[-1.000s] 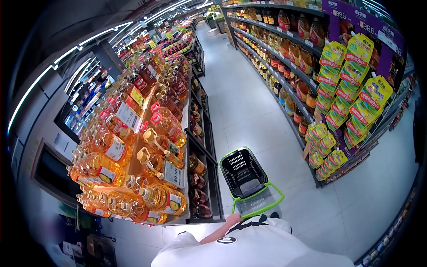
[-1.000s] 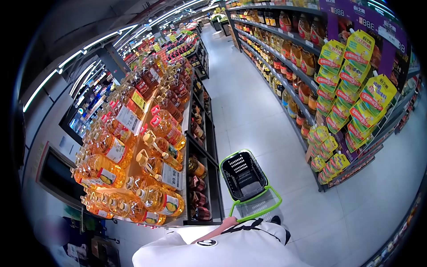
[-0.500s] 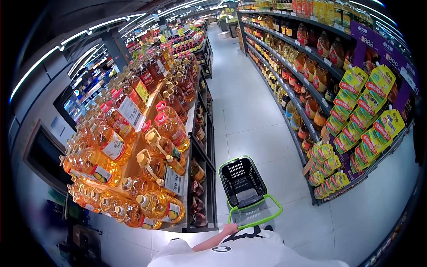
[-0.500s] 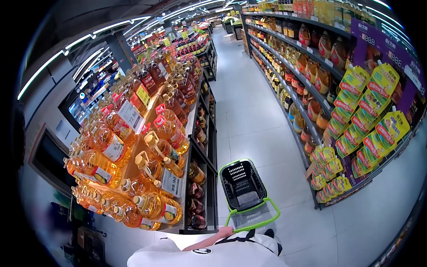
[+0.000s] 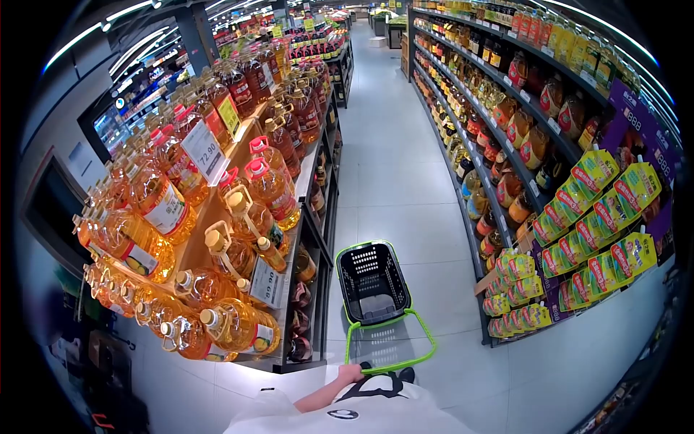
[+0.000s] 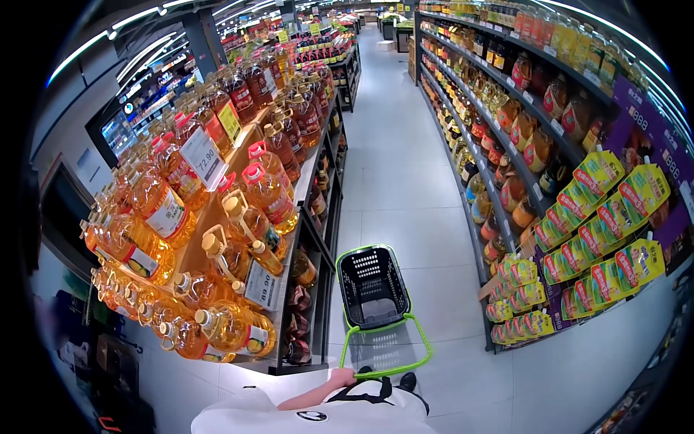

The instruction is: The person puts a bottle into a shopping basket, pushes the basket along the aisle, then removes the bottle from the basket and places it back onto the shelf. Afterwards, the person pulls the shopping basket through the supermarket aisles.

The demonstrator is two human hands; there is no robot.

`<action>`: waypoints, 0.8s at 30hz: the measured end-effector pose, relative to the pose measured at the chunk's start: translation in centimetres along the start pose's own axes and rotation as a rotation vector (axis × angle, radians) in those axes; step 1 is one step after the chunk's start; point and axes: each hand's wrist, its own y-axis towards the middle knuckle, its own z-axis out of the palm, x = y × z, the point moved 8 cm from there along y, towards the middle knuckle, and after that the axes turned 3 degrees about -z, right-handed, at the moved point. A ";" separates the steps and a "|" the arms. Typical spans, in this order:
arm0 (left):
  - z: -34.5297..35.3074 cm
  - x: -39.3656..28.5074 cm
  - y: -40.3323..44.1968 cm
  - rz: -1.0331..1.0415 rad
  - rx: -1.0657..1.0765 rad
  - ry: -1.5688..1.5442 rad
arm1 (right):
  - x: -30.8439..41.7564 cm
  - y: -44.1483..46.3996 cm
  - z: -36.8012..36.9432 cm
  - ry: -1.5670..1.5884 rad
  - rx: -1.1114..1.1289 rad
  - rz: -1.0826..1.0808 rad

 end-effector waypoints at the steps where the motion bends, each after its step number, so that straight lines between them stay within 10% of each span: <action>1: -0.4 -0.3 0.0 0.008 0.004 -0.008 | -0.1 -0.1 0.0 -0.004 0.002 0.003; 24: -1.1 -0.4 1.4 -0.061 0.023 -0.085 | -1.6 -1.6 -0.5 -0.025 0.018 0.064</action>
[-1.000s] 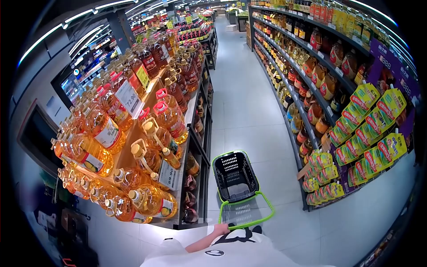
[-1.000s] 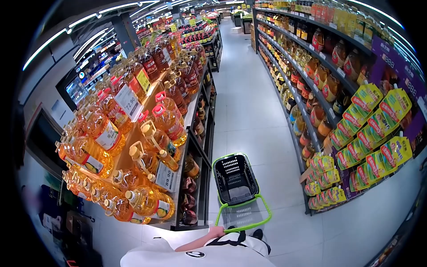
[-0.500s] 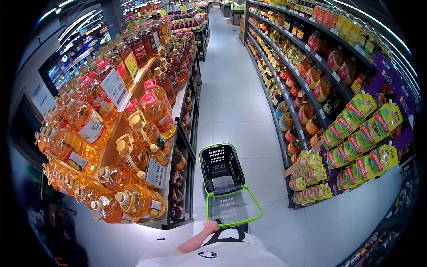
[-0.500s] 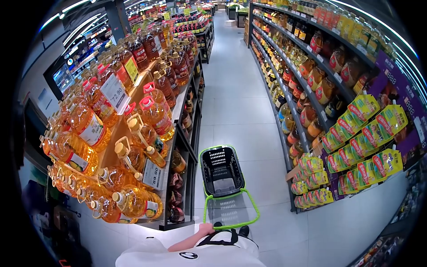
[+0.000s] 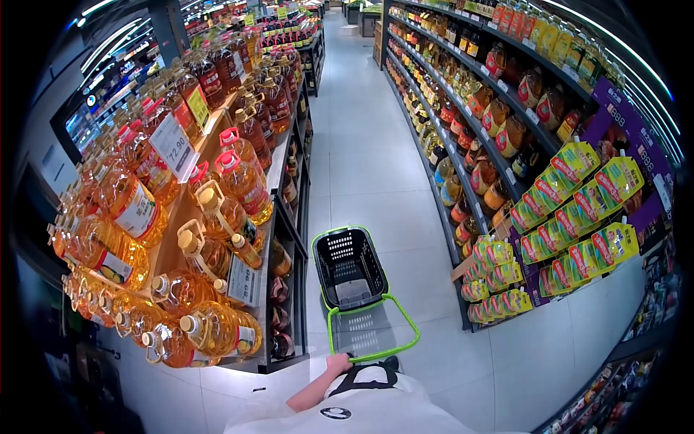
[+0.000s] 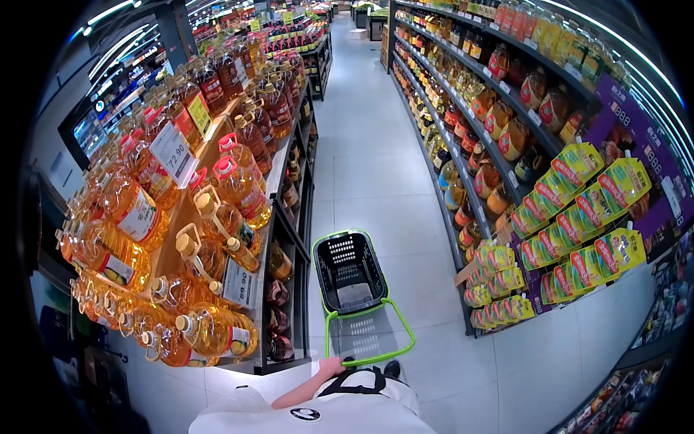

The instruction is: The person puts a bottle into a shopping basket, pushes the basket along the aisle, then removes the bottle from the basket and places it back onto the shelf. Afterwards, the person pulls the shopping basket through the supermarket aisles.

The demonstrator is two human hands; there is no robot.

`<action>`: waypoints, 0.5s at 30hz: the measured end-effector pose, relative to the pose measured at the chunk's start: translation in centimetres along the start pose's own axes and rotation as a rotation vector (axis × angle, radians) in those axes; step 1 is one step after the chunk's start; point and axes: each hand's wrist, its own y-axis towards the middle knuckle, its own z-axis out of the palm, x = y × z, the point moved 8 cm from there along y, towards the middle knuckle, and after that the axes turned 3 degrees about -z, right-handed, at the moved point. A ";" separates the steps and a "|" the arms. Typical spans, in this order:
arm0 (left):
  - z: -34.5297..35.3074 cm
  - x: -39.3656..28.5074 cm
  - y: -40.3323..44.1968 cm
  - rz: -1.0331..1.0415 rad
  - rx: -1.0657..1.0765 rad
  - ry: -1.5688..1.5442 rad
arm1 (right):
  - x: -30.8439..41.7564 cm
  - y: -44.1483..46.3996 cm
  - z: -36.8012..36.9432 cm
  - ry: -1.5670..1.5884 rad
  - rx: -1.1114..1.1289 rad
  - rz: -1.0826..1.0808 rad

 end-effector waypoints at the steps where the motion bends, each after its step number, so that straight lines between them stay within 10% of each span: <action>1: 0.1 0.1 0.2 -0.004 -0.009 -0.010 | -0.1 -0.1 0.0 0.003 0.003 -0.002; 15: 1.3 0.3 -1.2 -0.028 -0.063 -0.010 | -1.7 -1.6 0.4 0.006 0.016 -0.014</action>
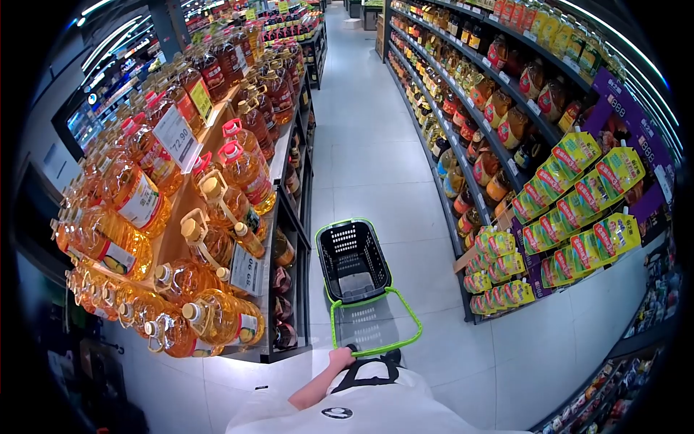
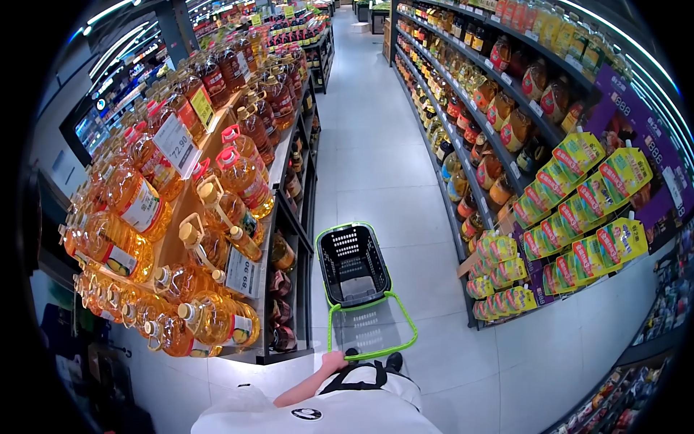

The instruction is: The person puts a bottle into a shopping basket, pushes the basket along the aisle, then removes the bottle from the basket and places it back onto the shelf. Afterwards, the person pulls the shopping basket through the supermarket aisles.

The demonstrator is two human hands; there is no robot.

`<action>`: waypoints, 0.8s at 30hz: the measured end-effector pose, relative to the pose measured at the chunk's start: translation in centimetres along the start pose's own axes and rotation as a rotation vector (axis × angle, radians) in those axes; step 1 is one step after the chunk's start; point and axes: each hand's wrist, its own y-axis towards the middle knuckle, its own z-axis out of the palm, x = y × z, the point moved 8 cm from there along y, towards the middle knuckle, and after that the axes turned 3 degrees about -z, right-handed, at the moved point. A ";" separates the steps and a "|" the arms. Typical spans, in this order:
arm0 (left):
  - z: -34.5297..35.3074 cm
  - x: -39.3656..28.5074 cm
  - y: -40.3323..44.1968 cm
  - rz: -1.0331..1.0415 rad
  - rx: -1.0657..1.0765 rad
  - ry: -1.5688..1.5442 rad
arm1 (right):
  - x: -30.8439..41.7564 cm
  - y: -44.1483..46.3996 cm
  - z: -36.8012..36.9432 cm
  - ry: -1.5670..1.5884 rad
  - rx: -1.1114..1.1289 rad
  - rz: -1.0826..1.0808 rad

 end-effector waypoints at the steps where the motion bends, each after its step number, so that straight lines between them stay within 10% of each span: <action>1: 0.0 0.0 0.0 0.005 -0.005 -0.004 | -0.2 -0.3 0.1 -0.004 0.007 -0.004; 20: -0.8 1.3 -0.5 0.078 -0.116 -0.078 | -2.4 -11.6 -5.5 -0.012 0.717 -0.178; 23: -1.0 1.9 -0.4 0.106 -0.136 -0.075 | 0.1 -6.0 -0.2 -0.965 0.802 -0.351; 24: -1.0 2.2 -0.2 0.109 -0.154 -0.078 | 1.9 -3.4 -0.8 -1.070 0.484 -0.432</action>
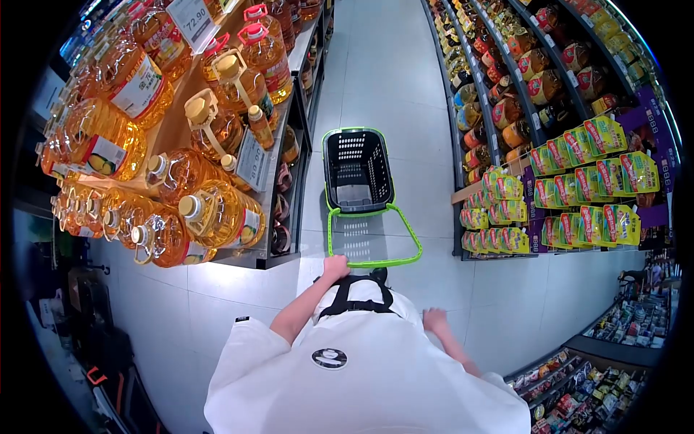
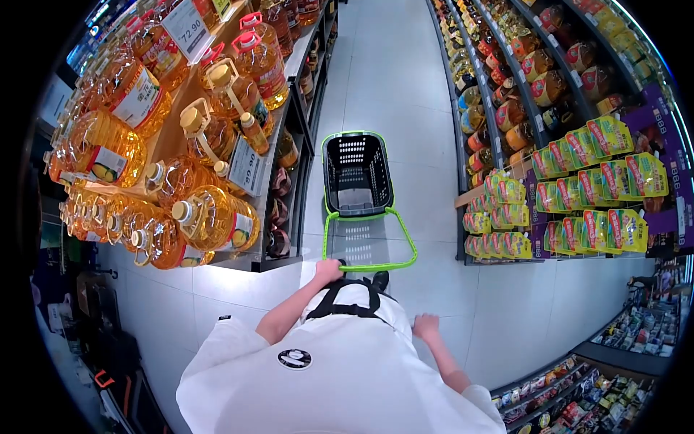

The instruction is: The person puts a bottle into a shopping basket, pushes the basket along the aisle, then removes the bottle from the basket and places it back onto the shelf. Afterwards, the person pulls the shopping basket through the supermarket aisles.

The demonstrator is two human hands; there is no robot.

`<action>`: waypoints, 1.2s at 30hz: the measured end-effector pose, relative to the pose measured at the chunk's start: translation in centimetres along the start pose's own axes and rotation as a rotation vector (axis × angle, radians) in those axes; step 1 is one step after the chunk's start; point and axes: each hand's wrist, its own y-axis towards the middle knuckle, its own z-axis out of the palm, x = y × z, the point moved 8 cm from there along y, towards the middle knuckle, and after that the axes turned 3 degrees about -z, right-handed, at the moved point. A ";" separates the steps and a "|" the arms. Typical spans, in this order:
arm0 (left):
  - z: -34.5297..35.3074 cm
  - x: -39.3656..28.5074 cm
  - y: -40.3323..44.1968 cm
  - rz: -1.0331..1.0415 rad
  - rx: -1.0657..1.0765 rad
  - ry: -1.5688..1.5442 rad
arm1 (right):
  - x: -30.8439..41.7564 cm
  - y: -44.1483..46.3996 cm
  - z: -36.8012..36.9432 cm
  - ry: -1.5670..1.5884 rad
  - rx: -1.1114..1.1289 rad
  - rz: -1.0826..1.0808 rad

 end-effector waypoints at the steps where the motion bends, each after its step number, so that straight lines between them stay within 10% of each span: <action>1: 0.1 0.4 -0.1 0.001 0.014 0.002 | -0.9 1.6 -2.3 0.100 0.040 0.090; 6: -0.6 1.9 -0.5 0.030 -0.033 0.019 | -0.3 9.5 -13.3 0.613 -0.639 -0.116; 13: -2.9 4.9 -1.4 0.038 -0.144 -0.040 | 11.4 17.5 -10.5 0.248 -0.161 -0.175; 36: -2.4 9.6 2.5 -0.200 -0.217 -0.258 | 12.9 24.7 -8.8 0.396 0.033 -0.203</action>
